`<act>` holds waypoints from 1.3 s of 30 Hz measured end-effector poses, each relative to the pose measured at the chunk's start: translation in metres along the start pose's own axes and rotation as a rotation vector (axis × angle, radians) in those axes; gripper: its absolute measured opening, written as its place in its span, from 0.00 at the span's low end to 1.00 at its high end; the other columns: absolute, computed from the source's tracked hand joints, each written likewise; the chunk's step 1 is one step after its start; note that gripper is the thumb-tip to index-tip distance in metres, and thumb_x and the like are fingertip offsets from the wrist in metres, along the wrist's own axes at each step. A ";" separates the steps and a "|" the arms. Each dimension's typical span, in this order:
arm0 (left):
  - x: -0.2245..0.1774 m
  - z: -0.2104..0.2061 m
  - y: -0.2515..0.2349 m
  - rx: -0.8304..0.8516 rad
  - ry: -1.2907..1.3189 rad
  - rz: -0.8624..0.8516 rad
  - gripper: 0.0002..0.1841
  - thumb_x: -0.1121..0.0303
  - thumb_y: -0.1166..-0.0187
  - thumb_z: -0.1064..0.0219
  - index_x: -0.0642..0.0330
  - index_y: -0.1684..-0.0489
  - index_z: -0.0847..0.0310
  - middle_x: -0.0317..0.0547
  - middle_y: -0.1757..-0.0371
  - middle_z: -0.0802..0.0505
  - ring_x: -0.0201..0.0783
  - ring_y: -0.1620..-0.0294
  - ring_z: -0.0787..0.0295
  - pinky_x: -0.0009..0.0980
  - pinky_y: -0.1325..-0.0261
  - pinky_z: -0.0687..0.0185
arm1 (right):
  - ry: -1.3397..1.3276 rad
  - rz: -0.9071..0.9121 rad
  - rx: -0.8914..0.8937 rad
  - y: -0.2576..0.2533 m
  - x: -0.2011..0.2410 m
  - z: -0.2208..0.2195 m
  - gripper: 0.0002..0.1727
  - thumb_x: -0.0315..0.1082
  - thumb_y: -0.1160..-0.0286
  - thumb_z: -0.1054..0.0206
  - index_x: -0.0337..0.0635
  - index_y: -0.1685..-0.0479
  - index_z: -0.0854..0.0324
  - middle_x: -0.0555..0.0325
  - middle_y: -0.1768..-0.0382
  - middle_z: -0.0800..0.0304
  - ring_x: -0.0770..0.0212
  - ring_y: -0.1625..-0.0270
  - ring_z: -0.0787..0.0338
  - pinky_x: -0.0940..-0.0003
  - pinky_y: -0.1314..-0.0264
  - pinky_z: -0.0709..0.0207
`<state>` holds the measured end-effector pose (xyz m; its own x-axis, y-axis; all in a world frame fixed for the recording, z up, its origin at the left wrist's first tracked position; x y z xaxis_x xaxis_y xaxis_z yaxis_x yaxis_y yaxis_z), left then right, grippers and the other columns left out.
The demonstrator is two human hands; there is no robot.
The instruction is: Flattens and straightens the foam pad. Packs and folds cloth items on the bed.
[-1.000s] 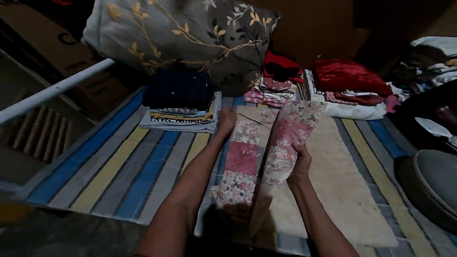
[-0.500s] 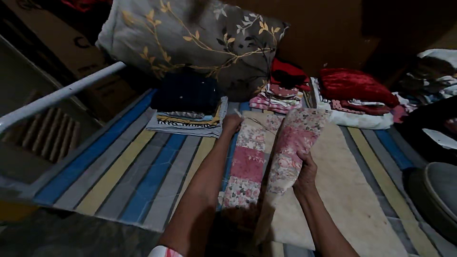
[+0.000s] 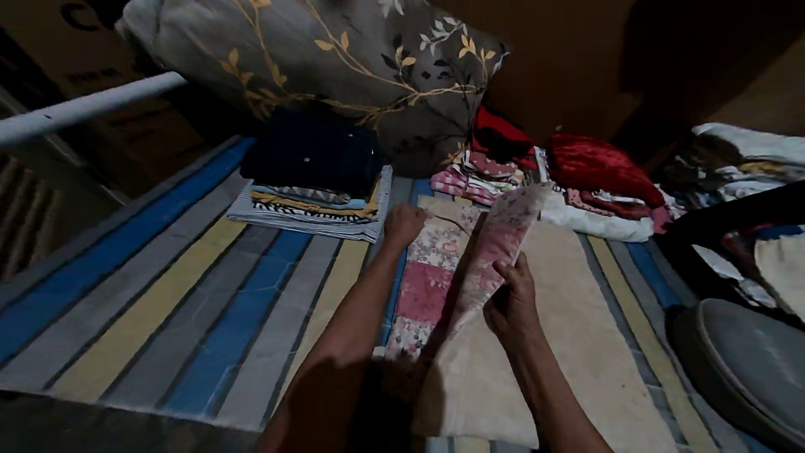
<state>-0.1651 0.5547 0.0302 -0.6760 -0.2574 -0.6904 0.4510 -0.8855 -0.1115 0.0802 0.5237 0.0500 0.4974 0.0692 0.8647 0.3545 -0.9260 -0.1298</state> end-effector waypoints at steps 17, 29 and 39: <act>0.013 0.004 -0.004 0.310 0.158 0.106 0.16 0.76 0.15 0.43 0.67 0.35 0.16 0.65 0.47 0.09 0.55 0.50 0.11 0.54 0.41 0.18 | 1.641 0.098 0.474 -0.088 -0.077 -0.084 0.33 0.51 0.05 0.54 0.49 0.06 0.45 0.44 0.05 0.52 0.35 0.04 0.58 0.21 0.13 0.64; 0.013 0.005 0.002 0.212 0.148 0.073 0.19 0.66 0.08 0.48 0.71 0.42 0.14 0.69 0.46 0.10 0.61 0.43 0.12 0.60 0.35 0.22 | 1.782 -0.028 0.480 -0.099 -0.098 -0.080 0.34 0.54 0.05 0.58 0.52 0.04 0.49 0.47 0.04 0.55 0.35 0.04 0.60 0.19 0.15 0.68; 0.001 0.044 0.079 0.327 0.206 -0.051 0.23 0.66 0.05 0.51 0.68 0.18 0.30 0.69 0.33 0.14 0.58 0.35 0.15 0.52 0.27 0.24 | 1.520 0.174 0.585 -0.010 -0.045 -0.096 0.34 0.49 0.06 0.52 0.45 0.06 0.46 0.36 0.08 0.49 0.31 0.08 0.45 0.20 0.17 0.50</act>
Point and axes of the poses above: each hand's wrist, its own y-axis away from the middle knuckle, its own z-axis out of the back of the hand, x = y × z, the point moved 8 cm from there along -y, towards the middle knuckle
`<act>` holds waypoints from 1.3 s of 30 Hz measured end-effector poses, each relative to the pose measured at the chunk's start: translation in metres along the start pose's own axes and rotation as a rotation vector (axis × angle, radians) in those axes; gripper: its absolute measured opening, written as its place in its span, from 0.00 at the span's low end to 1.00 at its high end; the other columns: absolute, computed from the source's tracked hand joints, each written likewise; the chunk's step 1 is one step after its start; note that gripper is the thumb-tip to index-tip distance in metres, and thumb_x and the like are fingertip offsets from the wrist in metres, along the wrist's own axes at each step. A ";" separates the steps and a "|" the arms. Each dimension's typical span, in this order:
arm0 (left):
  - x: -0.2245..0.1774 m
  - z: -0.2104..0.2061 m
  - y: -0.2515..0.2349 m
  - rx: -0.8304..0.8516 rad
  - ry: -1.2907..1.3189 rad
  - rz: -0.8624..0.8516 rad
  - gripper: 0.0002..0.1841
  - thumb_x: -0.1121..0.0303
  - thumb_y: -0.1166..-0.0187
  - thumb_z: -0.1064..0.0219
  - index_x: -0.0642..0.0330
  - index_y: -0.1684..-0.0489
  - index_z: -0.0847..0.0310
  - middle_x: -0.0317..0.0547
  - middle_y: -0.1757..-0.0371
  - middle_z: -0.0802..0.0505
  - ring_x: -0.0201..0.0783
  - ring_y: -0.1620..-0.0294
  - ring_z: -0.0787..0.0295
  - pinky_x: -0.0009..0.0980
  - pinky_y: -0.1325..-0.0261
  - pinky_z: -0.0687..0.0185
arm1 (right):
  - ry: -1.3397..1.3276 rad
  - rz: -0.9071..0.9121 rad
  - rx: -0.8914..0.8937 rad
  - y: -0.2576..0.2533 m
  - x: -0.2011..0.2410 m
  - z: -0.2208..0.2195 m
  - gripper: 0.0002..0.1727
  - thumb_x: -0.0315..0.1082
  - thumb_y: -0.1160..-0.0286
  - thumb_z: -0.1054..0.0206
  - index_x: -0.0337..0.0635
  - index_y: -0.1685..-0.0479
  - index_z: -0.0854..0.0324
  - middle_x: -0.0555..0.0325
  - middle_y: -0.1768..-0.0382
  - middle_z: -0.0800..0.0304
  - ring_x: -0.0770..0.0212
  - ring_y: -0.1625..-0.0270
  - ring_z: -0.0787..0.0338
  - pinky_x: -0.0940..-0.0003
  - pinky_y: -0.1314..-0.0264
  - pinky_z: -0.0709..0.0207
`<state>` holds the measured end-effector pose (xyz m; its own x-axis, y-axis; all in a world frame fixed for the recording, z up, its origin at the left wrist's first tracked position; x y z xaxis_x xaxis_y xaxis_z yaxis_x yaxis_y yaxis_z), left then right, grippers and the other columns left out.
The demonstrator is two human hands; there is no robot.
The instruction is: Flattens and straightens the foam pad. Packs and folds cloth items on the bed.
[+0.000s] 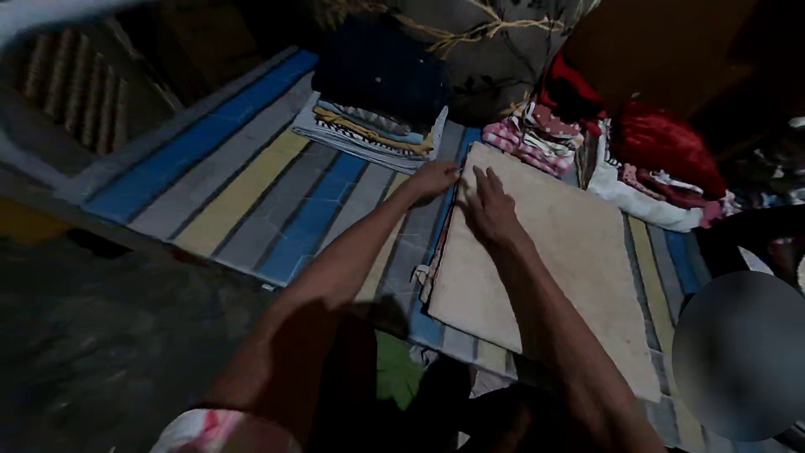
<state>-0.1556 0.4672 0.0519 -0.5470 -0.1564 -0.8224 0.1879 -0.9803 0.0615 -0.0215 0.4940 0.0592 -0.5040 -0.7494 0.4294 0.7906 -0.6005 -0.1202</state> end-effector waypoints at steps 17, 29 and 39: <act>0.010 -0.054 0.161 0.074 -0.268 -0.069 0.15 0.66 0.11 0.39 0.67 0.55 0.09 0.58 0.47 0.09 0.54 0.35 0.17 0.52 0.26 0.27 | -0.173 0.186 0.316 0.135 0.057 -0.037 0.24 0.36 0.20 0.38 0.42 0.25 0.19 0.32 0.15 0.33 0.29 0.08 0.46 0.31 0.09 0.55; 0.009 -0.046 0.169 -0.038 -0.170 0.095 0.10 0.69 0.16 0.34 0.67 0.53 0.11 0.58 0.49 0.09 0.53 0.45 0.13 0.54 0.39 0.20 | 0.019 0.197 0.247 0.135 0.069 -0.052 0.28 0.52 0.28 0.25 0.52 0.30 0.15 0.36 0.09 0.46 0.22 0.09 0.52 0.14 0.20 0.55; 0.008 -0.043 0.173 -0.049 -0.102 0.084 0.10 0.74 0.14 0.40 0.67 0.47 0.13 0.59 0.56 0.09 0.51 0.53 0.12 0.52 0.45 0.19 | -0.139 0.252 0.200 0.132 0.059 -0.034 0.15 0.29 0.25 0.30 0.37 0.42 0.12 0.33 0.17 0.29 0.27 0.14 0.34 0.27 0.17 0.42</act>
Point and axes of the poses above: each hand's wrist, its own y-axis away from the middle knuckle, its own z-axis out of the back of the hand, x = y × z, the point moved 8 cm from there along -y, towards the middle knuckle
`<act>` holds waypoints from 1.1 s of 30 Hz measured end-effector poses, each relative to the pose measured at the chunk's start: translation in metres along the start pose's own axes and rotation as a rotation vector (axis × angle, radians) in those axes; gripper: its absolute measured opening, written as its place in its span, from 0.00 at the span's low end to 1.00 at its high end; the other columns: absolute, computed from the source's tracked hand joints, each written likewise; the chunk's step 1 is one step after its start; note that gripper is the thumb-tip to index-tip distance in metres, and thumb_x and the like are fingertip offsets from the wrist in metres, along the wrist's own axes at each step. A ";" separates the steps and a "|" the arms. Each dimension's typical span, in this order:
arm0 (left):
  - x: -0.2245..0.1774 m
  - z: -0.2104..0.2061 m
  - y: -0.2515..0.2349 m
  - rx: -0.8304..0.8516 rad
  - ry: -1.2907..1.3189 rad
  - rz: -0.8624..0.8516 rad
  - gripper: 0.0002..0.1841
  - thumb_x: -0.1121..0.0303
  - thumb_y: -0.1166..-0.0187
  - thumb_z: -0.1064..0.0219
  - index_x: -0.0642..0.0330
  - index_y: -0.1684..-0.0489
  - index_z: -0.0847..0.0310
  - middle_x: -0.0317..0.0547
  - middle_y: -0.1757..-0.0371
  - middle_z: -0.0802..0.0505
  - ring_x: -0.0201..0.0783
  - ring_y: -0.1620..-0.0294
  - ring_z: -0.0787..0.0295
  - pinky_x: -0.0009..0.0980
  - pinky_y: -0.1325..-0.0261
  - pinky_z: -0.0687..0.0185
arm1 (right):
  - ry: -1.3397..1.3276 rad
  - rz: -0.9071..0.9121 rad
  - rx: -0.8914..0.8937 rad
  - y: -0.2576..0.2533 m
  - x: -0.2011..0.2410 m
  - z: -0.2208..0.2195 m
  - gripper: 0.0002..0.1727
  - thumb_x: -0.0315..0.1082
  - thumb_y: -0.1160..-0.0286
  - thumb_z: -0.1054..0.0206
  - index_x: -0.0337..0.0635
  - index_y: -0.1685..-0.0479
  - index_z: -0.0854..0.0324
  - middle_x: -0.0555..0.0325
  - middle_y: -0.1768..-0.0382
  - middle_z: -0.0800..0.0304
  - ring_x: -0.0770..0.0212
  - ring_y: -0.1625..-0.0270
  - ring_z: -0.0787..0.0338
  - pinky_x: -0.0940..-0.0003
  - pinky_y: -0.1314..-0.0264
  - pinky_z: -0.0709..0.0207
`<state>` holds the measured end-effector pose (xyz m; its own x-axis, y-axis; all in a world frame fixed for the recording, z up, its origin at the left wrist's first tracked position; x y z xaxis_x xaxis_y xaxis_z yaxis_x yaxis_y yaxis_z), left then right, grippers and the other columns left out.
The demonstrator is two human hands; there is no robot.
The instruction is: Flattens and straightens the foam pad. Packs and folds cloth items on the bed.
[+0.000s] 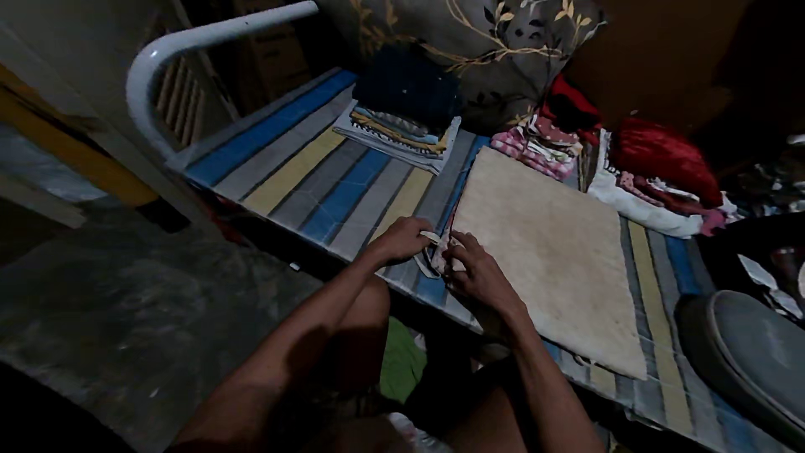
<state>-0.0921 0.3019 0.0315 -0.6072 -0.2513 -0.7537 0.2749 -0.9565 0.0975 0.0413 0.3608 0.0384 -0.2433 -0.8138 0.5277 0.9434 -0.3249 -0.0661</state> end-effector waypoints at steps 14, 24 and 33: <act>0.011 0.016 0.019 -0.071 0.478 0.174 0.12 0.69 0.09 0.42 0.66 0.40 0.17 0.48 0.61 0.13 0.32 0.70 0.23 0.31 0.64 0.24 | -0.774 -0.331 -0.358 0.018 -0.032 0.031 0.19 0.28 0.14 0.47 0.38 0.28 0.25 0.50 0.52 0.12 0.65 0.64 0.11 0.67 0.59 0.13; 0.010 0.032 0.020 -0.186 -0.152 -0.025 0.10 0.78 0.15 0.38 0.66 0.49 0.09 0.59 0.51 0.08 0.56 0.47 0.11 0.56 0.37 0.20 | -0.657 -0.310 -0.351 0.018 -0.029 0.033 0.16 0.27 0.14 0.42 0.38 0.33 0.20 0.50 0.46 0.11 0.65 0.59 0.09 0.66 0.55 0.12; -0.020 -0.009 -0.007 0.285 -0.362 -0.347 0.12 0.79 0.25 0.28 0.60 0.47 0.08 0.58 0.41 0.11 0.56 0.36 0.15 0.53 0.31 0.22 | -0.568 -0.301 -0.351 0.017 -0.039 0.037 0.16 0.28 0.15 0.40 0.39 0.33 0.19 0.50 0.47 0.11 0.63 0.56 0.09 0.62 0.51 0.14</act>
Point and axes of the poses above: each hand's wrist, its own y-axis away from the middle knuckle, its own z-axis out of the back of the hand, x = y × z, the point moved 8 cm from there along -y, towards the middle knuckle
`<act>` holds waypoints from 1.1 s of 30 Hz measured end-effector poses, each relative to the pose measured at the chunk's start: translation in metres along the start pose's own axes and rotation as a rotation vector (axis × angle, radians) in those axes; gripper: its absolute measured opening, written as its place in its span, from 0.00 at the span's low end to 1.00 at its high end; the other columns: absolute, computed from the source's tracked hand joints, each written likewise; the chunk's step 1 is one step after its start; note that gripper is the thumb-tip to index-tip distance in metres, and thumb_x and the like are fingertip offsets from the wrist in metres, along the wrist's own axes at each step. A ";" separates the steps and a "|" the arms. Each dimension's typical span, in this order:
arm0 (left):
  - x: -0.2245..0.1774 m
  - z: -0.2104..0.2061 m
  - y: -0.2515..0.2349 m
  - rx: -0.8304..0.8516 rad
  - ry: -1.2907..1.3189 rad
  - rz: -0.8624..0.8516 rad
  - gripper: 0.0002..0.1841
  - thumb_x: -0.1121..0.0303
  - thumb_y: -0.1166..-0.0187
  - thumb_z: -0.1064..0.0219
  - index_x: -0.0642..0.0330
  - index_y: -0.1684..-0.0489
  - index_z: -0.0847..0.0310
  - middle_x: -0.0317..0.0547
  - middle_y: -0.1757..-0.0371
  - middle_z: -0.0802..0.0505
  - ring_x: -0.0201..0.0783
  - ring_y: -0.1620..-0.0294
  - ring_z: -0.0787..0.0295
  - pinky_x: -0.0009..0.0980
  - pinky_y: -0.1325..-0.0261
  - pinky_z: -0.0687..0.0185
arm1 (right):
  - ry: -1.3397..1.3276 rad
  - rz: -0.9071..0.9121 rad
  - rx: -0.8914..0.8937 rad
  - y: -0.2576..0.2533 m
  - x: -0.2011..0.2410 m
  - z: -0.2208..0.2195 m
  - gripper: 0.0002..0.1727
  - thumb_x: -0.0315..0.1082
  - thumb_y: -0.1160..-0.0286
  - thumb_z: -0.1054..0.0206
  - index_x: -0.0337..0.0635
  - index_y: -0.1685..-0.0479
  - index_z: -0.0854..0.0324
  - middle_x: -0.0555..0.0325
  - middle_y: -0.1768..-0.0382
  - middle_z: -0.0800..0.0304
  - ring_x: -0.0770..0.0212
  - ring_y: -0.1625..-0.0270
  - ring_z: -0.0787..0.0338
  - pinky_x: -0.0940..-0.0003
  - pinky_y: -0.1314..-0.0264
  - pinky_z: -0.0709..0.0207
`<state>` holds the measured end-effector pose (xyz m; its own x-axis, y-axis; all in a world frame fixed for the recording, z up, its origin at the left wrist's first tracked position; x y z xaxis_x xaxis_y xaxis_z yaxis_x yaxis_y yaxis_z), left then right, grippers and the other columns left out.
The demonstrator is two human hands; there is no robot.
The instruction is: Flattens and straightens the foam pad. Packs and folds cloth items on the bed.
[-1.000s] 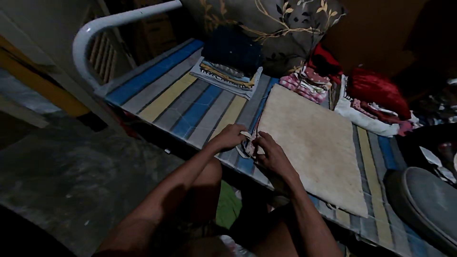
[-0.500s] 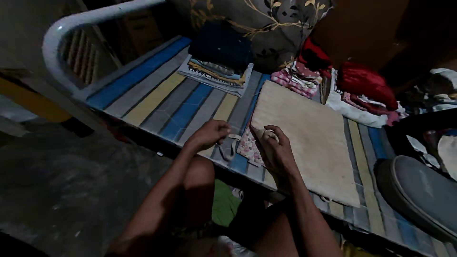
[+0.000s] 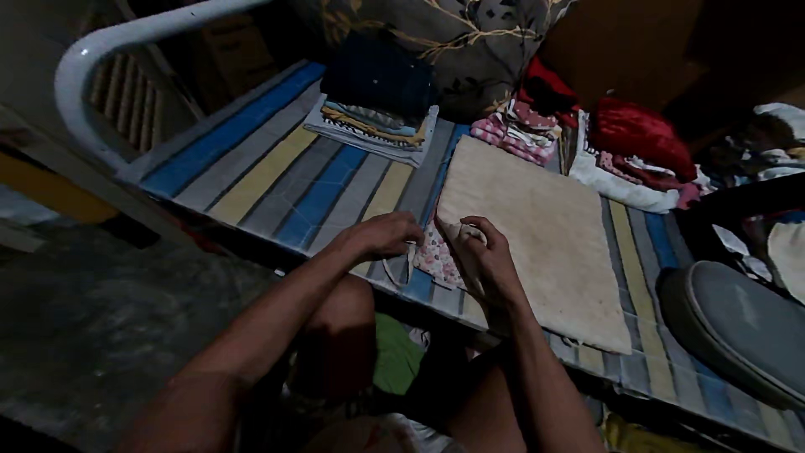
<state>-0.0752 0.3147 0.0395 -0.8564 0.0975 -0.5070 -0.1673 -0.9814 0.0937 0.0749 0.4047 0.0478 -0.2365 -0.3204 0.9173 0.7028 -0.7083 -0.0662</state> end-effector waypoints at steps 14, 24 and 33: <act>0.008 0.006 0.000 -0.207 0.325 0.234 0.16 0.73 0.16 0.34 0.66 0.32 0.19 0.61 0.42 0.10 0.56 0.42 0.12 0.56 0.36 0.20 | -0.265 -0.145 -0.210 -0.004 -0.010 0.024 0.15 0.22 0.17 0.44 0.32 0.37 0.20 0.54 0.54 0.17 0.72 0.58 0.19 0.74 0.51 0.24; 0.068 0.018 0.038 -0.564 1.092 0.548 0.16 0.65 0.05 0.51 0.64 0.48 0.19 0.33 0.78 0.18 0.23 0.83 0.25 0.18 0.77 0.25 | -0.372 -0.137 -0.314 0.002 -0.013 0.056 0.16 0.28 0.15 0.44 0.42 0.34 0.20 0.56 0.57 0.15 0.69 0.60 0.17 0.69 0.55 0.21; -0.055 0.020 -0.047 -0.445 0.335 0.283 0.15 0.70 0.16 0.35 0.67 0.35 0.19 0.63 0.56 0.08 0.55 0.61 0.08 0.54 0.54 0.11 | -0.360 -0.012 -0.497 0.015 0.001 0.085 0.17 0.27 0.18 0.45 0.37 0.35 0.20 0.60 0.59 0.18 0.74 0.62 0.20 0.75 0.53 0.24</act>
<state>-0.0301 0.3592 0.0804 -0.6261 -0.1625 -0.7626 0.3248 -0.9435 -0.0656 0.1421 0.4469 0.0808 0.0598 -0.1391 0.9885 0.2841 -0.9469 -0.1504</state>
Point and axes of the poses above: each hand's wrist, its own y-axis away from the middle knuckle, its own z-axis out of the back of the hand, x = y × z, the point moved 8 cm from there along -y, towards the middle knuckle
